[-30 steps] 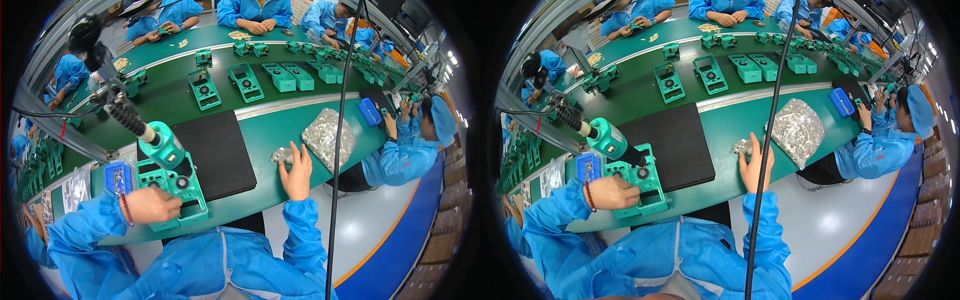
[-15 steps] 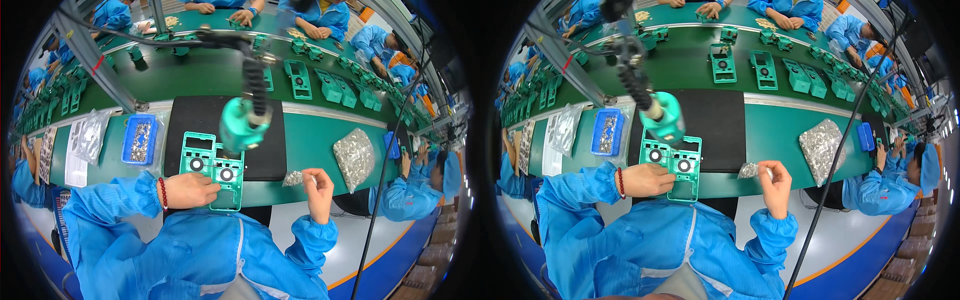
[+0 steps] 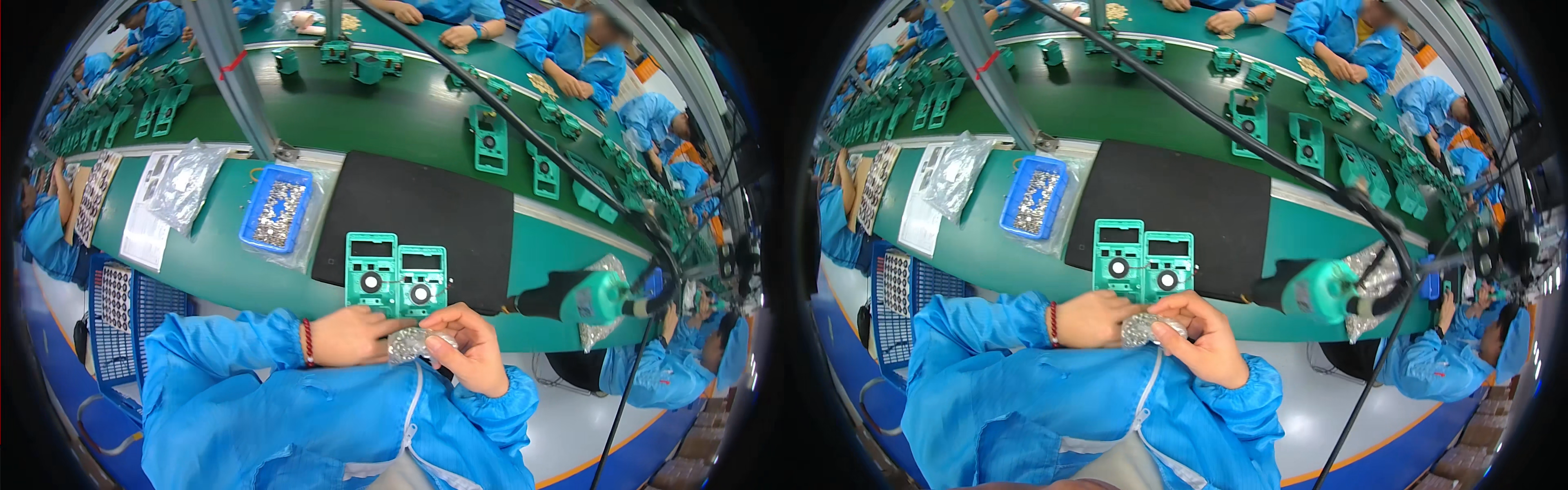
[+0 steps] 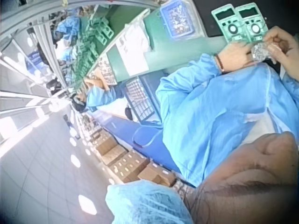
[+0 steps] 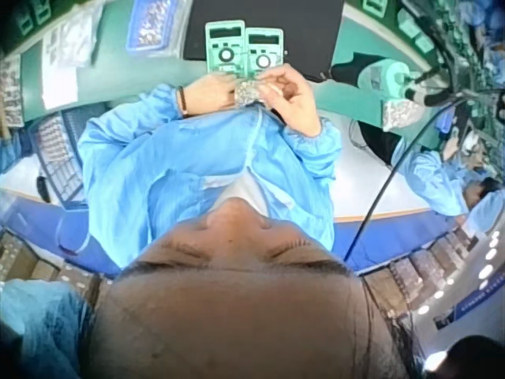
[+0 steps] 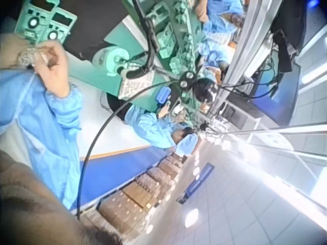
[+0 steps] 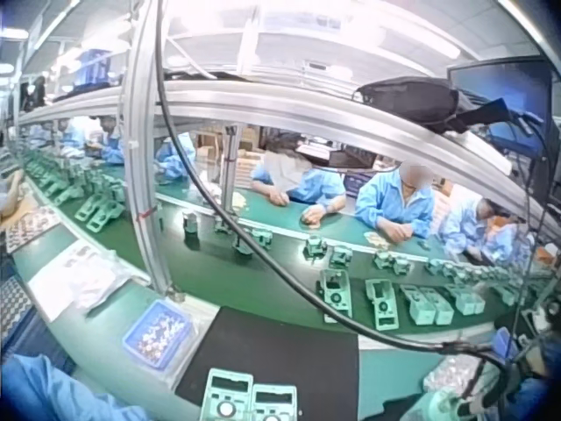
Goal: The person fastens electronic components into green plastic housings with screws using an electric screwdriver.
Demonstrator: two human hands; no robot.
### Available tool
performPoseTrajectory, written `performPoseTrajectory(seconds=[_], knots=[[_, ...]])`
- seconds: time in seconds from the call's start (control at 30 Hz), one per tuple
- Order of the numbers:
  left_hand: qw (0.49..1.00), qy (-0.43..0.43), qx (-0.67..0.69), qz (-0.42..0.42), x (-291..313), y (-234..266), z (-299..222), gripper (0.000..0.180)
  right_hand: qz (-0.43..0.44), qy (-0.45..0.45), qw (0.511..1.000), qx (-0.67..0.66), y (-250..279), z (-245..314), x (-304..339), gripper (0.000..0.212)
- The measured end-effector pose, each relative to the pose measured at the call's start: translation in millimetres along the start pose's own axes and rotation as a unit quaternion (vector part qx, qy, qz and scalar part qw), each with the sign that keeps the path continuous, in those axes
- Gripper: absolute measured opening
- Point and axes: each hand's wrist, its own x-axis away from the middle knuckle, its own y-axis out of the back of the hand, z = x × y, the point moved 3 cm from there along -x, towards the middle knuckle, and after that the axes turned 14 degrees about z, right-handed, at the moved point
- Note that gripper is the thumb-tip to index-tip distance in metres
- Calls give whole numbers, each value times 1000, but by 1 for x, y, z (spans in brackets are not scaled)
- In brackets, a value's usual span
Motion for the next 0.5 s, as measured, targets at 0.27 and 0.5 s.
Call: performPoseTrajectory(seconds=[0.27, 0.5], knots=[[848, 210, 351, -337, 58, 27, 42, 24, 7, 69, 996, 58, -16, 7, -80, 25], [788, 74, 496, -358, 61, 65, 49, 48, 115, 59, 990, 55, -33, 13, -137, 33]])
